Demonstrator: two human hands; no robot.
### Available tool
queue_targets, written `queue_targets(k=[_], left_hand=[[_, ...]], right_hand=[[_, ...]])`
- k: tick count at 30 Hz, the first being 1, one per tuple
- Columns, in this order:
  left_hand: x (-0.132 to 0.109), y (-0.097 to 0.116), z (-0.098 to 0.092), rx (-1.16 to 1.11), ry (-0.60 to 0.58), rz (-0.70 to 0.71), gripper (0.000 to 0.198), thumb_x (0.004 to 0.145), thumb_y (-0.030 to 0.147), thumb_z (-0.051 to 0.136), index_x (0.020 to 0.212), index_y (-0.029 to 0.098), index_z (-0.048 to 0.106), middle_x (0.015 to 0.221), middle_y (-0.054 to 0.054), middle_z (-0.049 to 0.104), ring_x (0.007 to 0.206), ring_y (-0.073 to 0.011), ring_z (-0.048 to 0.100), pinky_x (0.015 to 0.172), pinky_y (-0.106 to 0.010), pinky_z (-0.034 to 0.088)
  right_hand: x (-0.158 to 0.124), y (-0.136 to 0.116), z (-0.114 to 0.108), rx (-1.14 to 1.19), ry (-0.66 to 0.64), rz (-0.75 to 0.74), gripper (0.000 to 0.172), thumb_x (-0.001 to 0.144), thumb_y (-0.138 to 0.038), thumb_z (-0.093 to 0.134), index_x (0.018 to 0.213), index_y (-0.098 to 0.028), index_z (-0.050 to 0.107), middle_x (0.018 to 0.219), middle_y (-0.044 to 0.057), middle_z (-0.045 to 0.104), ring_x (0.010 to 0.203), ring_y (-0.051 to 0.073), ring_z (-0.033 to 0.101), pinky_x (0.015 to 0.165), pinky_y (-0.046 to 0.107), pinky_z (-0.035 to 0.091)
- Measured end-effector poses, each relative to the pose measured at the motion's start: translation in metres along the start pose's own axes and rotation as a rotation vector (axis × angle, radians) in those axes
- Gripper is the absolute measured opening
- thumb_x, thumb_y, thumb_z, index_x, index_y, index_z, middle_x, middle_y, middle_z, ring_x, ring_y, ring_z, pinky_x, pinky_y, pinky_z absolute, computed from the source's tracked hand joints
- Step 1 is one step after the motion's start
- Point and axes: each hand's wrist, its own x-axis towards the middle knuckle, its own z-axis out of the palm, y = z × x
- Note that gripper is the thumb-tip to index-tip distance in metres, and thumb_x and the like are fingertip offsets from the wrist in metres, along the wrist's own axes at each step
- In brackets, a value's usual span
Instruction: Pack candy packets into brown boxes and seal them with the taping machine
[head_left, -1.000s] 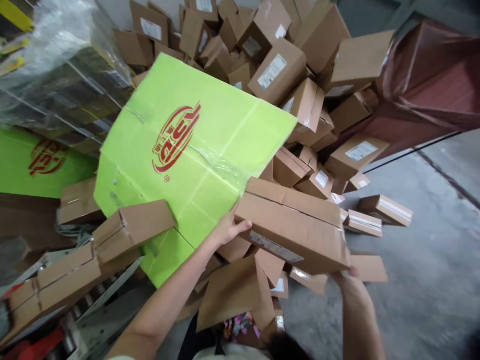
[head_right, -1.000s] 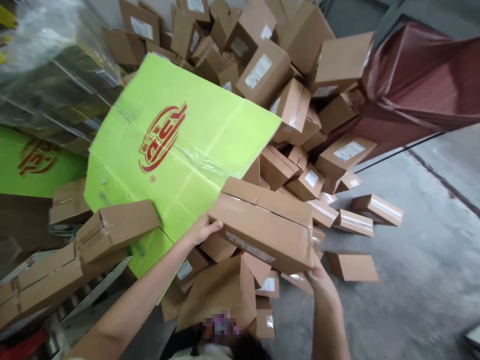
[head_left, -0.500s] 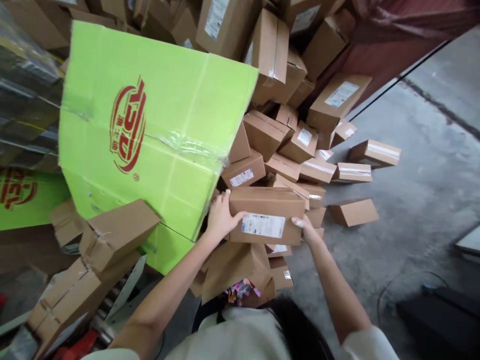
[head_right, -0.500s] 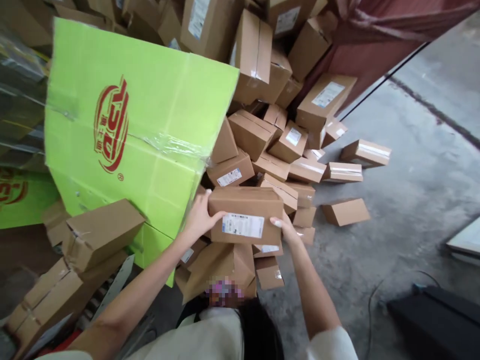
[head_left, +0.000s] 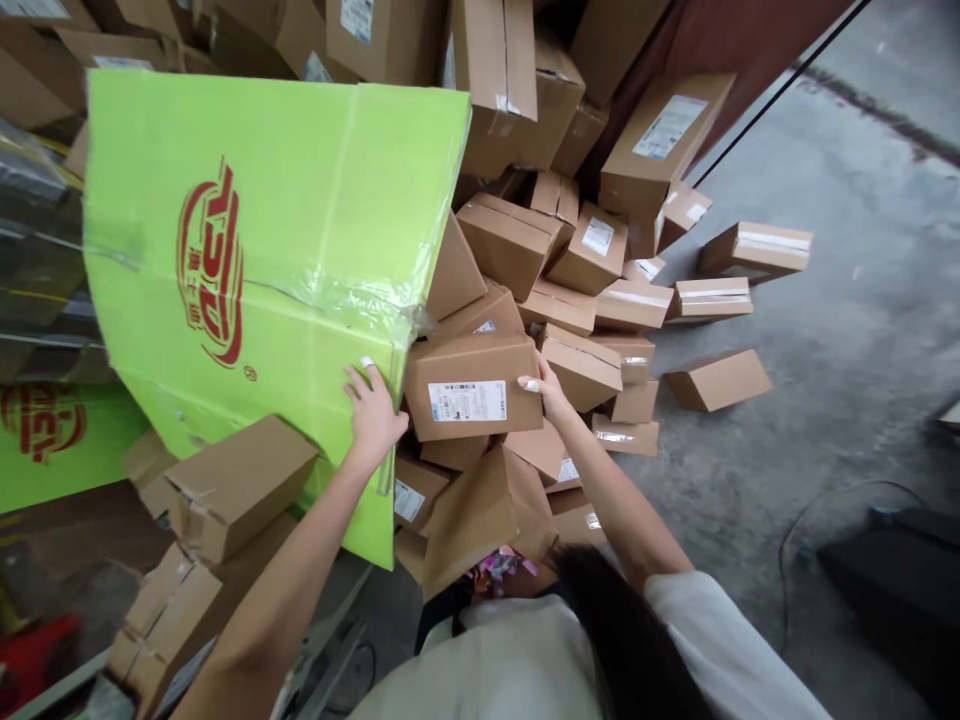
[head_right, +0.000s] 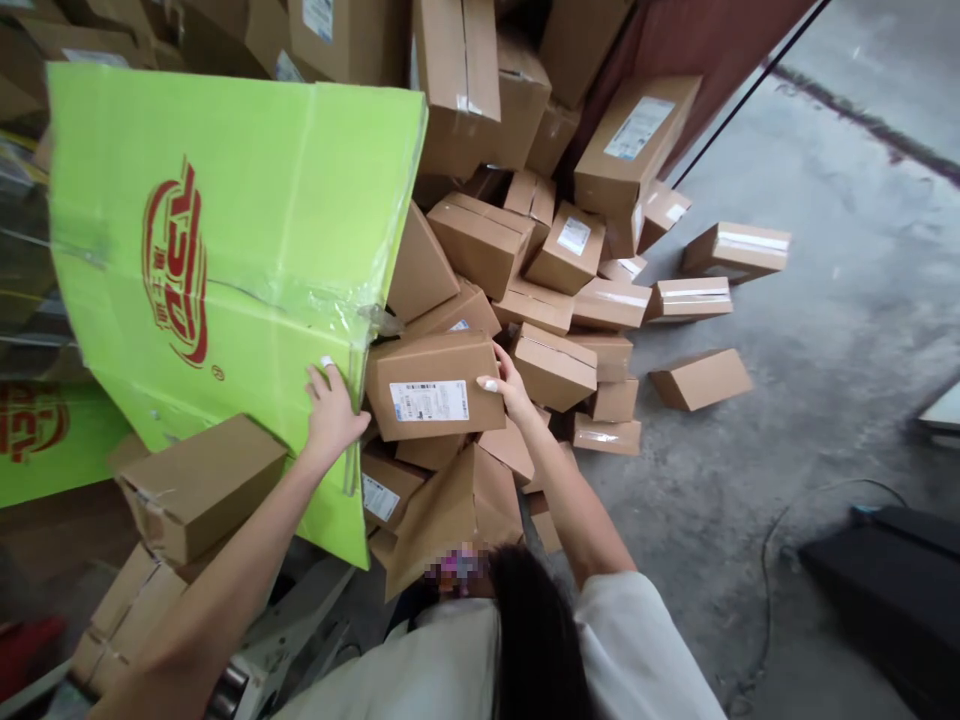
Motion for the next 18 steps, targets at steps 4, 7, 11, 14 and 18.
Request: queue_targets(k=[4,7,11,14,18], left_hand=[[-0.009,0.002,-0.003,0.017,0.001,-0.004,0.108,0.074,0.009,0.07,0.159,-0.004,0.004,0.162,-0.043,0.005,0.151,-0.0566,0.014,0.12,-0.064,0.033],[-0.013,0.004,-0.003,0.032,0.005,-0.019,0.106,0.075,0.007,0.067,0.158,-0.004,0.004,0.162,-0.042,0.006,0.151,-0.0561,0.016,0.119,-0.062,0.035],[-0.013,0.006,0.001,0.077,0.053,0.0,0.103,0.077,0.01,0.068,0.157,-0.007,0.007,0.161,-0.044,0.009,0.152,-0.0545,0.017,0.121,-0.059,0.033],[-0.009,0.014,0.008,0.117,0.047,0.003,0.1,0.078,0.014,0.068,0.157,-0.007,0.01,0.161,-0.043,0.01,0.152,-0.0554,0.016,0.118,-0.064,0.034],[-0.001,0.027,0.016,0.132,0.056,-0.081,0.102,0.077,0.014,0.07,0.159,-0.005,0.012,0.162,-0.042,0.008,0.149,-0.0601,0.018,0.108,-0.067,0.045]], right_hand=[[0.033,-0.009,0.024,0.029,0.026,0.021,0.111,0.055,-0.053,0.084,0.152,-0.021,0.042,0.126,0.01,0.069,0.112,0.033,0.068,0.1,0.047,0.056],[0.071,-0.025,0.054,-0.054,-0.042,0.068,0.114,0.054,-0.053,0.086,0.153,-0.019,0.041,0.125,0.011,0.069,0.111,0.033,0.069,0.102,0.049,0.055],[0.129,-0.046,0.109,-0.265,-0.152,-0.012,0.1,0.06,-0.044,0.086,0.147,-0.014,0.048,0.144,0.013,0.059,0.131,0.034,0.058,0.114,0.051,0.045],[0.164,-0.057,0.146,-0.361,-0.199,-0.067,0.077,0.067,-0.039,0.082,0.134,-0.009,0.059,0.14,0.014,0.063,0.134,0.033,0.055,0.119,0.053,0.037],[0.174,-0.065,0.159,-0.357,-0.203,-0.066,0.055,0.069,-0.044,0.082,0.114,-0.015,0.07,0.122,0.011,0.074,0.12,0.032,0.064,0.115,0.053,0.042]])
